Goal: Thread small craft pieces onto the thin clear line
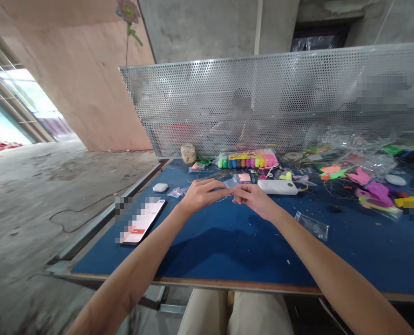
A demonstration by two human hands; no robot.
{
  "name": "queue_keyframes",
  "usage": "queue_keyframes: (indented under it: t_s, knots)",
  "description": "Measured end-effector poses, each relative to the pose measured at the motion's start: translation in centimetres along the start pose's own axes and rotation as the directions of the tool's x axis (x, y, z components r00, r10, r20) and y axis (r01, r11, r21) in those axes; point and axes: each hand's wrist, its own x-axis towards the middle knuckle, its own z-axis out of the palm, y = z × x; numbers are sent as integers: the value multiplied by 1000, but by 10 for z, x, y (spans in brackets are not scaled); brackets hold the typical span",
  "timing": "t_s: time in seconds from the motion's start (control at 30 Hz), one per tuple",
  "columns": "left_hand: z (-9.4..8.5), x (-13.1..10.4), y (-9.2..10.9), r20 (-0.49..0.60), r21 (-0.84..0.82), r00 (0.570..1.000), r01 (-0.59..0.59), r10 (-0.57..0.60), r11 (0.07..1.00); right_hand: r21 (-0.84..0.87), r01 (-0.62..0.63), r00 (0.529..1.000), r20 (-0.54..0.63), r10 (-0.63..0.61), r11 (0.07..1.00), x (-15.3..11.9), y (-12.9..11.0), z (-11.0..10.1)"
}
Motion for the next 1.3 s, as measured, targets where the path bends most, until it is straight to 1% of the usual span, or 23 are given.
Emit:
queue_keyframes:
  t_s: [0.13, 0.27, 0.4, 0.5, 0.63, 0.73, 0.83, 0.93, 1.0, 1.1, 1.2, 1.3]
  knots:
    - [1, -2, -1, -6, 26, 1000, -5, 5, 1000, 9, 6, 1000, 19, -6, 1000, -1, -2, 0]
    - [0, -2, 0, -24, 50, 1000, -8, 9, 999, 23, 31, 1000, 1, -31, 999, -2, -6, 3]
    - [-1, -3, 1, -32, 72, 999, -16, 18, 997, 6, 52, 999, 7, -52, 999, -3, -9, 5]
    - [0, -4, 1, -32, 82, 999, -24, 27, 996, -6, 55, 998, 17, -55, 998, -3, -7, 3]
    - [1, -4, 0, -55, 48, 998, -27, 30, 998, -51, 33, 999, -13, -33, 998, -2, -5, -3]
    - [2, -3, 1, -71, 6, 997, -17, 18, 1000, -98, 52, 997, -54, -57, 994, -1, -5, -4]
    - [4, -1, 4, -98, -59, 995, 23, -29, 998, -144, 108, 989, -84, -121, 984, -1, -6, -1]
    - [7, 1, 7, -129, -181, 984, 99, -124, 979, -206, 168, 975, -112, -194, 964, -2, -7, 2]
    - [8, 5, 8, -117, -280, 975, 149, -188, 948, -272, 197, 962, -130, -239, 942, -3, -8, 3]
    - [5, 11, 9, -54, -388, 965, 217, -257, 896, -357, 224, 944, -151, -293, 907, -3, -9, 3]
    - [-1, 17, 8, 10, -382, 950, 292, -312, 877, -412, 254, 928, -150, -340, 875, -5, -10, 4]
    - [-7, 21, 8, 34, -348, 933, 346, -357, 871, -509, 283, 912, -119, -392, 813, -6, -12, 4]
